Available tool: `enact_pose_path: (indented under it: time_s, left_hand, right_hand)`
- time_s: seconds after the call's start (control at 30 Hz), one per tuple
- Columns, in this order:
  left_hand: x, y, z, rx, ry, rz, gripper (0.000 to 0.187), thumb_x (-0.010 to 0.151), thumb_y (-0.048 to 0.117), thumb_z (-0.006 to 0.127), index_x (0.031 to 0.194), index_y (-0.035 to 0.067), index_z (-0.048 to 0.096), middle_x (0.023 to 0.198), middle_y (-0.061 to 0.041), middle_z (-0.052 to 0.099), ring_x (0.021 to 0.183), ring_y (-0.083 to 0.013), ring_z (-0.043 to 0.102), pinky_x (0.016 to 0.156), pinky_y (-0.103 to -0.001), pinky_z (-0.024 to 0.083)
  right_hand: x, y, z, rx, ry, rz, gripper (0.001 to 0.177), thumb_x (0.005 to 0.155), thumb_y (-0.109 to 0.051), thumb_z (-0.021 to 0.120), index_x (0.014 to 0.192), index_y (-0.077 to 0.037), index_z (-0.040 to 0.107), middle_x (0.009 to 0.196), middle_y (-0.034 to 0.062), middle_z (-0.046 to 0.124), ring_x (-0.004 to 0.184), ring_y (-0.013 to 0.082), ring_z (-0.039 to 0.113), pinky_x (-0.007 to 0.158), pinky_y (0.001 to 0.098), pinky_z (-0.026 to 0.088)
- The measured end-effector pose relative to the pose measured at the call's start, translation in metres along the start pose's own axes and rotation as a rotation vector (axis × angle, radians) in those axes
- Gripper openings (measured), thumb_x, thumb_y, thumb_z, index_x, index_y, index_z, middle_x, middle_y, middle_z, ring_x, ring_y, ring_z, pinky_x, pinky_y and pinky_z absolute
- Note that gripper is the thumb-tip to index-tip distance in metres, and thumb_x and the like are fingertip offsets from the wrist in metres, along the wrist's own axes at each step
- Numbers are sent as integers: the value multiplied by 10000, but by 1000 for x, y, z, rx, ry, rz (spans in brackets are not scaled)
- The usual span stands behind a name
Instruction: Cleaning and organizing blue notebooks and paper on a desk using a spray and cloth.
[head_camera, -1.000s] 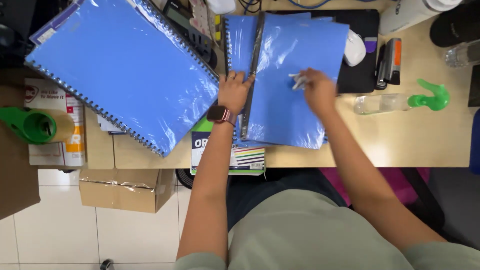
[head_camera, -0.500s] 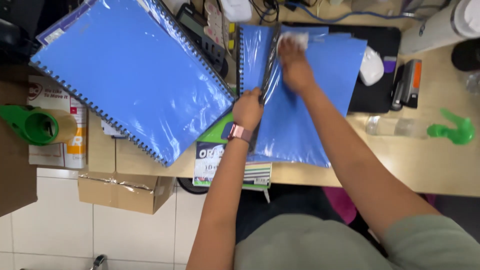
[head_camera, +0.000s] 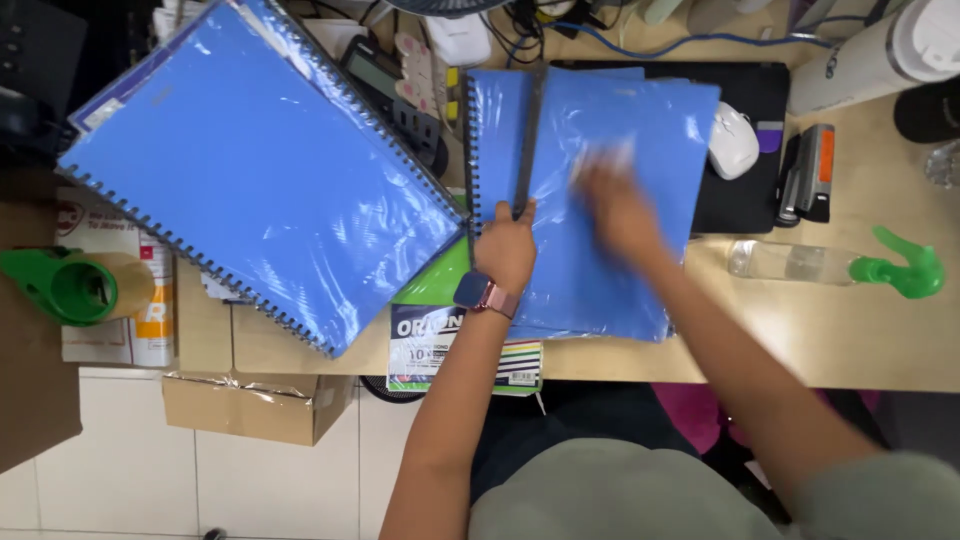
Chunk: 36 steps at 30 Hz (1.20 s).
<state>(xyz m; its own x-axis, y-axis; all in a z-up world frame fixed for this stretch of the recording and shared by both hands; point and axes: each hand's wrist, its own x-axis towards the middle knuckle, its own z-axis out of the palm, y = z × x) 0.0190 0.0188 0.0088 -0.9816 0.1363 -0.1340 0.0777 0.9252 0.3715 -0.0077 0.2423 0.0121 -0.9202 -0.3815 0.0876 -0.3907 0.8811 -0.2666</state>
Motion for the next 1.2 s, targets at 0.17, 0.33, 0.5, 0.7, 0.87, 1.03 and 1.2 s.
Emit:
enact_pose_path:
  time_s: [0.17, 0.33, 0.5, 0.7, 0.87, 1.03, 1.2]
  left_hand:
    - [-8, 33, -36, 6, -89, -24, 725, 836, 362, 770, 1478, 156, 505, 1156, -164, 548, 810, -358, 688, 645, -424, 602]
    - [-2, 39, -13, 73, -72, -71, 929, 753, 448, 847, 1527, 106, 462, 1146, -160, 529, 817, -332, 678, 637, -371, 607]
    - [-6, 49, -39, 191, -218, -80, 1270, 580, 495, 941, 1592, 74, 299, 1162, -184, 482, 806, -293, 671, 644, -314, 591]
    - [-3, 57, -23, 190, -249, -177, 1414, 505, 502, 974, 1616, 68, 215, 1188, -189, 457, 701, -241, 695, 642, -317, 598]
    - [0, 54, 5, 230, -209, -169, 1453, 493, 521, 969, 1629, 57, 192, 1140, -191, 468, 644, -200, 681, 563, -262, 590]
    - [1, 57, -2, 326, -249, -150, 1505, 490, 608, 948, 1636, 31, 159, 1096, -214, 477, 593, -156, 656, 519, -246, 570]
    - [-4, 50, -10, 209, -225, -136, 1506, 485, 583, 960, 1615, 48, 119, 1149, -221, 469, 685, -221, 681, 598, -281, 586]
  right_hand:
    - [93, 75, 9, -88, 204, 22, 475, 946, -13, 515, 1406, -80, 613, 1445, 287, 543, 1347, 494, 485, 1167, 533, 355]
    - [-66, -34, 18, 79, 28, 105, 490, 1008, -4, 456, 1498, -20, 456, 1574, 281, 409, 1475, 427, 402, 1205, 498, 364]
    - [-126, -56, -13, -145, -161, -8, 587, 875, -40, 516, 1443, -184, 544, 1617, 179, 354, 1447, 383, 389, 1171, 579, 329]
    - [76, 99, -18, -192, 148, 62, 467, 1003, -88, 521, 1440, -201, 643, 1572, 212, 489, 1491, 389, 395, 1188, 670, 157]
    - [8, 64, -2, -187, 211, 218, 502, 986, -69, 534, 1475, -144, 611, 1585, 309, 433, 1468, 555, 339, 1218, 659, 226]
    - [-146, -36, -12, -146, 140, 370, 635, 871, -78, 606, 1490, -217, 579, 1582, 328, 388, 1417, 632, 347, 1176, 647, 300]
    - [-216, -43, 2, -154, 15, 449, 630, 876, -10, 557, 1492, -142, 577, 1592, 297, 400, 1496, 512, 367, 1223, 568, 350]
